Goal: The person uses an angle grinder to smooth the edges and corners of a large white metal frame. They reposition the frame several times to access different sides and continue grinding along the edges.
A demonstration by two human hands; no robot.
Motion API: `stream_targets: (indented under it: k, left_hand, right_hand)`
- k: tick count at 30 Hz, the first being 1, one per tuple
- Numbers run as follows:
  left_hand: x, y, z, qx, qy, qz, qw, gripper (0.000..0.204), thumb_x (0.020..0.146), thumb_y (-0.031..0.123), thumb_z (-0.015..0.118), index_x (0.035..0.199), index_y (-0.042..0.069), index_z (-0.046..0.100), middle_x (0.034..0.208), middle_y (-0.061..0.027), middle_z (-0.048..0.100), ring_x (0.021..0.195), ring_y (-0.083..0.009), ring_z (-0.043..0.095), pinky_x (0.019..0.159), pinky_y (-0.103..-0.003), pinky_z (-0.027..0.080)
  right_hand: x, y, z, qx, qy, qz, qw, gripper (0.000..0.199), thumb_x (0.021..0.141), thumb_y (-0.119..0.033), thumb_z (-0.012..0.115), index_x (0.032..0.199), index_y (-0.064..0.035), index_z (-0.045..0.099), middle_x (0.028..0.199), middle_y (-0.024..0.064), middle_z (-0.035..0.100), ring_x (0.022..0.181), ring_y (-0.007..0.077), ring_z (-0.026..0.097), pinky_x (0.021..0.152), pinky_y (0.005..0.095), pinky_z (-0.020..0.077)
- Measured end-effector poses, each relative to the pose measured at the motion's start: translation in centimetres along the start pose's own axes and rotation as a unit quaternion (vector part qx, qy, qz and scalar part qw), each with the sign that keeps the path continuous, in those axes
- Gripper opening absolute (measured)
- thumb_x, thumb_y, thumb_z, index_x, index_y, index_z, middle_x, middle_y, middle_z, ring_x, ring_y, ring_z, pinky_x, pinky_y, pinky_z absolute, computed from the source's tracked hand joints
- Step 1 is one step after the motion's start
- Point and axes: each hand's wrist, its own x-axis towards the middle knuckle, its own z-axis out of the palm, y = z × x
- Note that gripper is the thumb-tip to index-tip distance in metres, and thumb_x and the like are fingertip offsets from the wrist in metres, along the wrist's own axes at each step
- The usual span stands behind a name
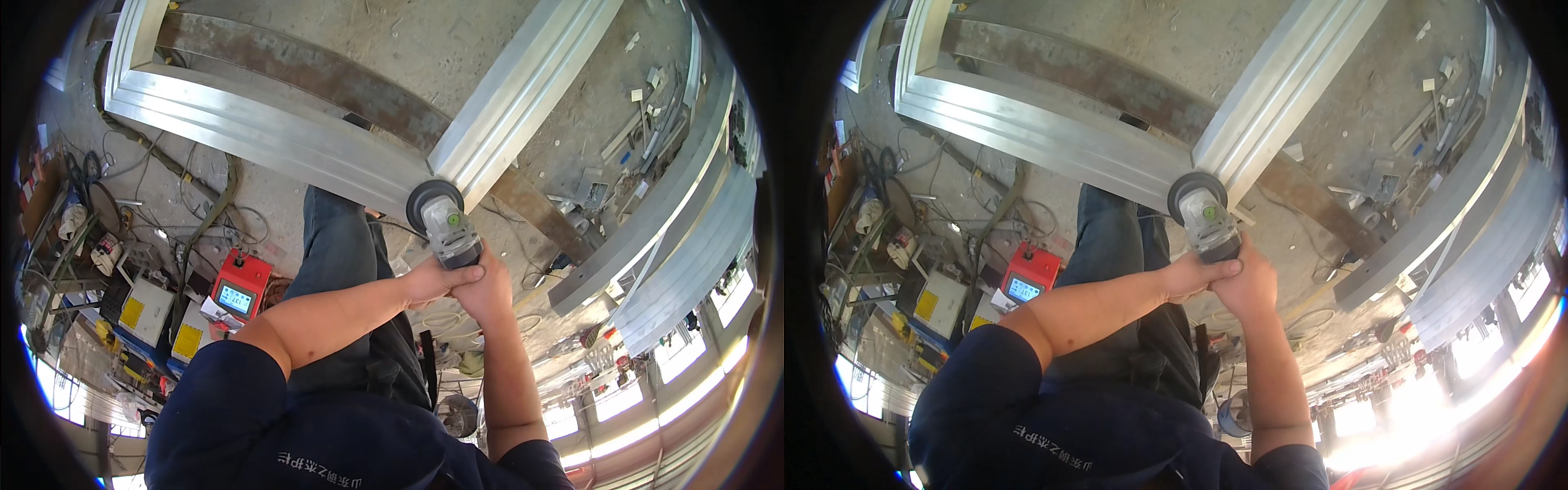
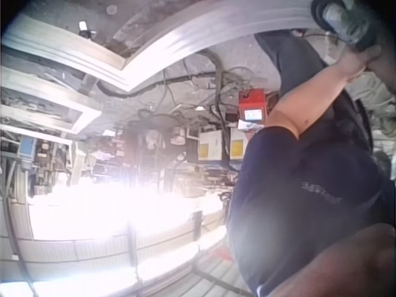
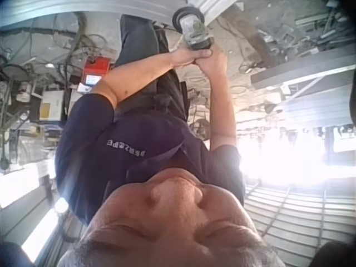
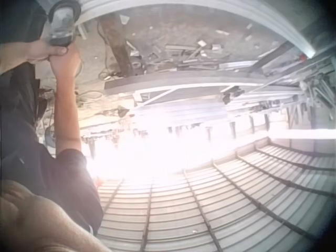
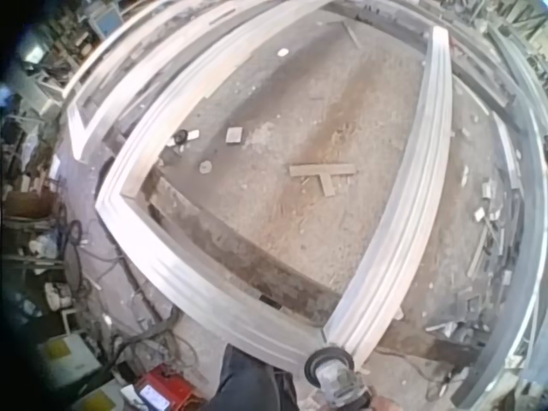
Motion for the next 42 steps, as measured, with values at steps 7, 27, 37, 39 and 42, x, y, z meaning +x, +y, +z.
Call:
stream_targets:
  k: [7,27,37,39,42]
  left_hand:
    - [-0.7,0.0,0.5,-0.029,0.004,-0.026,0.999,0.070,0.083,0.042,0.087,0.135,0.010,0.054,0.130,-0.0046,0.061,0.118,-0.0206,0.062,0.096,-0.040,0.055]
    - [-0.9,1.2,0.9,-0.009,0.002,-0.010,1.000,0.070,0.086,0.050,0.082,0.137,0.012,0.053,0.124,-0.0031,0.061,0.110,-0.0169,0.062,0.087,-0.037,0.055]
    - [-1.9,-1.3,1.2,0.011,-0.015,-0.017,1.000,0.073,0.089,0.048,0.080,0.143,0.012,0.048,0.135,-0.0040,0.057,0.126,-0.0198,0.056,0.099,-0.044,0.053]
    - [-1.7,-1.6,1.0,0.014,-0.014,-0.015,1.000,0.072,0.089,0.047,0.080,0.143,0.013,0.048,0.135,-0.0040,0.057,0.125,-0.0198,0.056,0.098,-0.043,0.053]
    - [-1.8,-1.3,1.0,0.002,-0.007,-0.011,1.000,0.073,0.089,0.045,0.081,0.144,0.009,0.049,0.137,-0.0057,0.057,0.127,-0.0199,0.055,0.104,-0.040,0.049]
  right_hand:
    - [-0.3,-0.8,-0.9,-0.025,-0.036,0.013,0.999,0.062,0.061,-0.015,0.084,0.117,-0.0052,0.061,0.095,0.0225,0.073,0.095,0.0460,0.069,0.081,0.0499,0.0560]
    - [-0.2,-2.7,-2.3,-0.027,-0.023,0.009,0.999,0.063,0.062,-0.018,0.083,0.117,-0.0020,0.056,0.094,0.0243,0.073,0.094,0.0460,0.070,0.082,0.0508,0.0562]
    - [-2.2,-0.5,-1.6,-0.047,-0.042,0.000,0.998,0.054,0.064,-0.018,0.079,0.110,-0.0020,0.057,0.092,0.0234,0.073,0.090,0.0448,0.070,0.079,0.0510,0.0559]
    - [-2.1,0.0,-1.3,-0.032,-0.037,-0.008,0.999,0.052,0.065,-0.019,0.079,0.109,-0.0022,0.057,0.089,0.0230,0.072,0.089,0.0450,0.070,0.079,0.0511,0.0558]
    - [-2.0,0.1,-0.9,-0.026,-0.032,-0.012,0.999,0.050,0.066,-0.020,0.078,0.108,-0.0023,0.057,0.087,0.0229,0.072,0.089,0.0452,0.070,0.079,0.0512,0.0556]
